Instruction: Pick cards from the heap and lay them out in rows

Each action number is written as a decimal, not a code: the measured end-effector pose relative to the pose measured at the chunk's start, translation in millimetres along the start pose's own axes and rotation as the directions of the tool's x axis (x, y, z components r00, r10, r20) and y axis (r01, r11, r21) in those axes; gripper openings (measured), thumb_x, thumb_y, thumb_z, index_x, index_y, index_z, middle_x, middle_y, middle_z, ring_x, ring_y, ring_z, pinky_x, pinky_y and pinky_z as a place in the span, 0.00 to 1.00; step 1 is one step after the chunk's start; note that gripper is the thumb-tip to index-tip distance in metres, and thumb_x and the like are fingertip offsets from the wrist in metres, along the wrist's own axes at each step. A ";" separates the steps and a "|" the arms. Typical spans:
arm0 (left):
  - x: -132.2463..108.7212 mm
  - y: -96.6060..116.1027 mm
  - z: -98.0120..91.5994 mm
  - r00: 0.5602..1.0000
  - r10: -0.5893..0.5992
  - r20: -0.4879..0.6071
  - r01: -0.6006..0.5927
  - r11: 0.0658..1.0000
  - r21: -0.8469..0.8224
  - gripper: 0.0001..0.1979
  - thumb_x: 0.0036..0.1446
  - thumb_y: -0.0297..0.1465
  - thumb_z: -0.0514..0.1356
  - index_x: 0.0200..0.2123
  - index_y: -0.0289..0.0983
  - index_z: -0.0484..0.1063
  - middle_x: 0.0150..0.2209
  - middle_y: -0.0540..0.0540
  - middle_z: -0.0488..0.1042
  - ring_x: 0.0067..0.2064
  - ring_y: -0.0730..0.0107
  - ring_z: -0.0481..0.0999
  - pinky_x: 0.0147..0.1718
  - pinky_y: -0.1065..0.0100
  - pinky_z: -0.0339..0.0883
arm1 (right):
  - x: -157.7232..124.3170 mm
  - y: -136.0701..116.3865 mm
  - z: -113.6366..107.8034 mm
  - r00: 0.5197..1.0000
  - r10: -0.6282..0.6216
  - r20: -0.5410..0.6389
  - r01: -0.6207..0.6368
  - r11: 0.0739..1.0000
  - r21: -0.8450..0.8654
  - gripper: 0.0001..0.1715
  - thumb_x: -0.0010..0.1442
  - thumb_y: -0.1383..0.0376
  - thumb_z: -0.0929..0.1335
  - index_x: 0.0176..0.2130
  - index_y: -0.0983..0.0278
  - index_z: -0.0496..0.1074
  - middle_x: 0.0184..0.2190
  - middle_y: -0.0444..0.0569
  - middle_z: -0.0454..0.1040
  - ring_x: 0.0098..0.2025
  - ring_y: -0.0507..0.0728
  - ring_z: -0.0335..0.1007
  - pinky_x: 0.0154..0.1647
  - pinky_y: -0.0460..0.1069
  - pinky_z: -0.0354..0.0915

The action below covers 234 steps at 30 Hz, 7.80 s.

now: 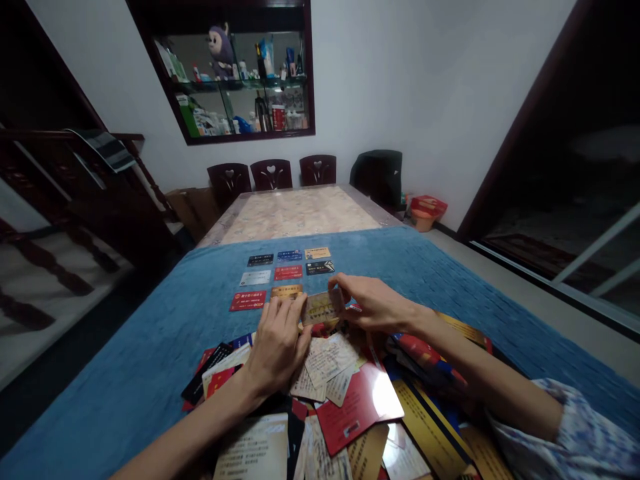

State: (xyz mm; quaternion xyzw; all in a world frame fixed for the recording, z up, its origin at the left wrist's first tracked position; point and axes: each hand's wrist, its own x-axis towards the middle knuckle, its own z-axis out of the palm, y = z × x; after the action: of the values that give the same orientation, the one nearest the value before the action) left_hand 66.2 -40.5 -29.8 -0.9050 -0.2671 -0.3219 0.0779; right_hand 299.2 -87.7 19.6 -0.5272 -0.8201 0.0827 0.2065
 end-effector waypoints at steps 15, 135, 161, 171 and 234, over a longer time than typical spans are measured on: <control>32.2 -16.5 -8.8 0.997 0.009 0.079 -0.008 1.000 -0.014 0.22 0.59 0.31 0.60 0.57 0.35 0.66 0.53 0.37 0.69 0.54 0.48 0.63 0.50 0.51 0.62 | 4.9 9.7 6.9 0.959 -0.114 -0.259 0.059 0.976 -0.212 0.23 0.55 0.68 0.69 0.51 0.63 0.67 0.47 0.57 0.66 0.47 0.62 0.63 0.44 0.56 0.65; 83.1 -68.2 17.6 0.841 -0.185 0.509 0.256 0.964 -0.073 0.24 0.56 0.28 0.59 0.57 0.37 0.67 0.60 0.38 0.68 0.64 0.48 0.55 0.56 0.47 0.54 | 38.0 103.7 56.2 0.987 0.160 0.031 -0.162 0.984 0.078 0.21 0.52 0.62 0.74 0.47 0.63 0.75 0.43 0.52 0.70 0.45 0.60 0.68 0.48 0.53 0.64; 34.7 -1.0 -23.2 0.818 0.126 0.561 0.049 0.957 -0.285 0.10 0.61 0.34 0.60 0.45 0.43 0.76 0.51 0.42 0.73 0.64 0.46 0.54 0.59 0.42 0.48 | 15.4 15.6 2.2 0.994 -0.114 0.000 0.112 0.981 0.158 0.07 0.61 0.66 0.68 0.33 0.61 0.78 0.33 0.49 0.78 0.38 0.57 0.70 0.44 0.52 0.64; 26.2 5.0 -43.9 0.734 0.180 0.655 0.053 0.946 -0.319 0.21 0.56 0.44 0.64 0.50 0.40 0.72 0.50 0.40 0.70 0.61 0.42 0.57 0.54 0.43 0.55 | 5.0 11.5 -1.8 0.989 -0.122 0.085 0.108 0.981 0.159 0.06 0.61 0.64 0.70 0.37 0.63 0.77 0.37 0.51 0.78 0.43 0.58 0.70 0.47 0.53 0.63; 17.6 -3.9 -9.6 0.818 0.075 0.571 -0.015 0.994 -0.109 0.16 0.67 0.41 0.51 0.46 0.37 0.72 0.46 0.40 0.70 0.52 0.53 0.63 0.51 0.49 0.57 | -8.3 36.4 -11.2 0.898 0.176 0.403 -0.174 0.984 -0.042 0.19 0.51 0.74 0.66 0.41 0.62 0.79 0.38 0.51 0.80 0.38 0.59 0.74 0.38 0.50 0.64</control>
State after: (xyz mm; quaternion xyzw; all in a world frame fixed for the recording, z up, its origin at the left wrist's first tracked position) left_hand 70.4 -32.6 -11.4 -0.9687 -0.2402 -0.0456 -0.0436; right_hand 337.2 -80.4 14.7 -0.5706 -0.7946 0.2063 0.0228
